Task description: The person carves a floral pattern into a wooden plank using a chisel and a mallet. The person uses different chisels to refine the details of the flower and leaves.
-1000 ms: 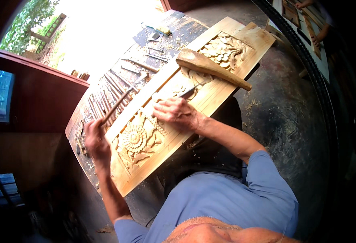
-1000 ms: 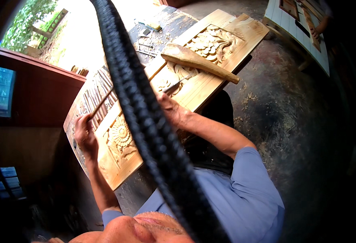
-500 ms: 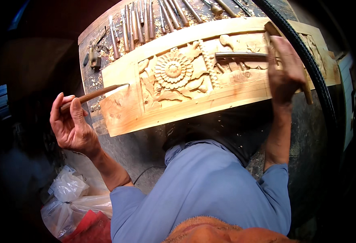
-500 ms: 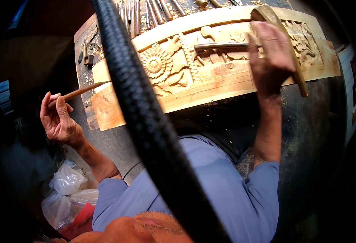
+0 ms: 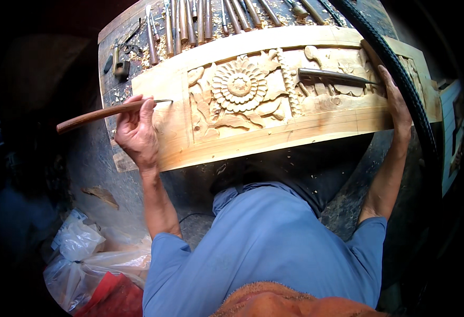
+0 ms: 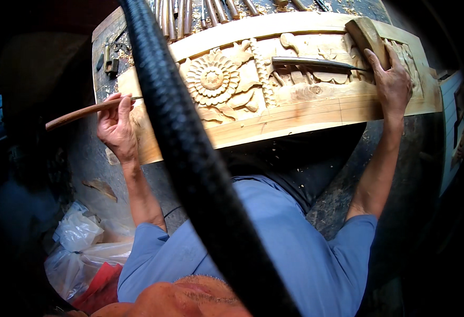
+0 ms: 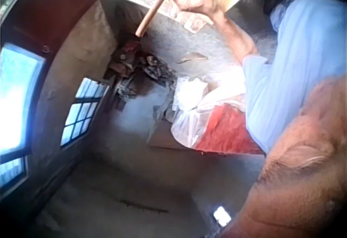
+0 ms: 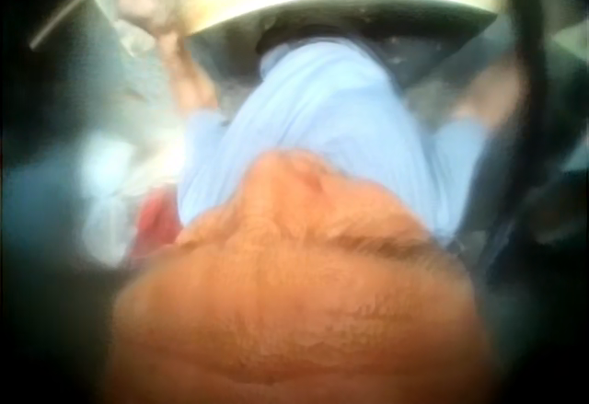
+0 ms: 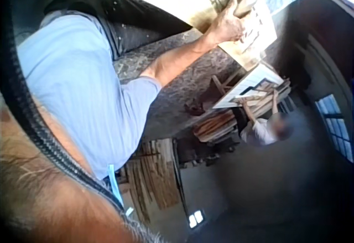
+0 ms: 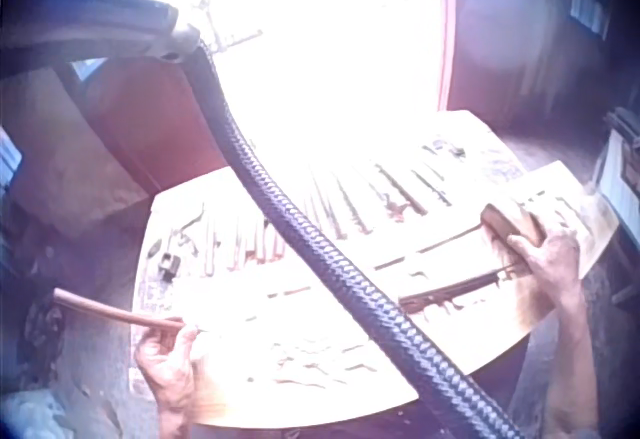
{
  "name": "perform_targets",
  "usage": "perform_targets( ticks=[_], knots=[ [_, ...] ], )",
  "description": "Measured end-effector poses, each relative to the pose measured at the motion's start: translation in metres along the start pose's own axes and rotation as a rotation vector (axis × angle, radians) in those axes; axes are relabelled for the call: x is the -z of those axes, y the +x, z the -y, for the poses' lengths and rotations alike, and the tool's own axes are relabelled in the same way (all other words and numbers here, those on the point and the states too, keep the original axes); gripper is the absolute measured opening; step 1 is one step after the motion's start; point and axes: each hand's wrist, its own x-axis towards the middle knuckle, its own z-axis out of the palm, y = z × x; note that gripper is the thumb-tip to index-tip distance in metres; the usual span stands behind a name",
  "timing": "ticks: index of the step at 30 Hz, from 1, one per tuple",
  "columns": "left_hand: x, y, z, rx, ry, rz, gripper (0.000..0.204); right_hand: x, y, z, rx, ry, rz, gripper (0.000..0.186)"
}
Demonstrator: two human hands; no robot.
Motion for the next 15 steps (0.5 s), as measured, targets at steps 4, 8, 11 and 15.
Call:
perform_targets(
  ticks=[4,8,11,15],
  knots=[
    [-0.015,-0.010,0.006,0.008,0.010,0.051,0.021,0.004,0.004,0.015,-0.043,0.060,0.040,0.070],
    [-0.024,-0.022,0.004,0.003,0.073,0.020,0.016,0.009,0.005,0.044,-0.025,-0.155,-0.031,0.070],
    [-0.031,-0.032,0.000,0.019,0.000,0.039,0.021,0.027,0.001,0.052,-0.040,-0.236,-0.072,0.065],
    [-0.043,-0.045,-0.015,0.010,-0.140,0.143,0.032,0.075,-0.017,0.073,-0.103,0.566,-0.173,0.054]
  ],
)
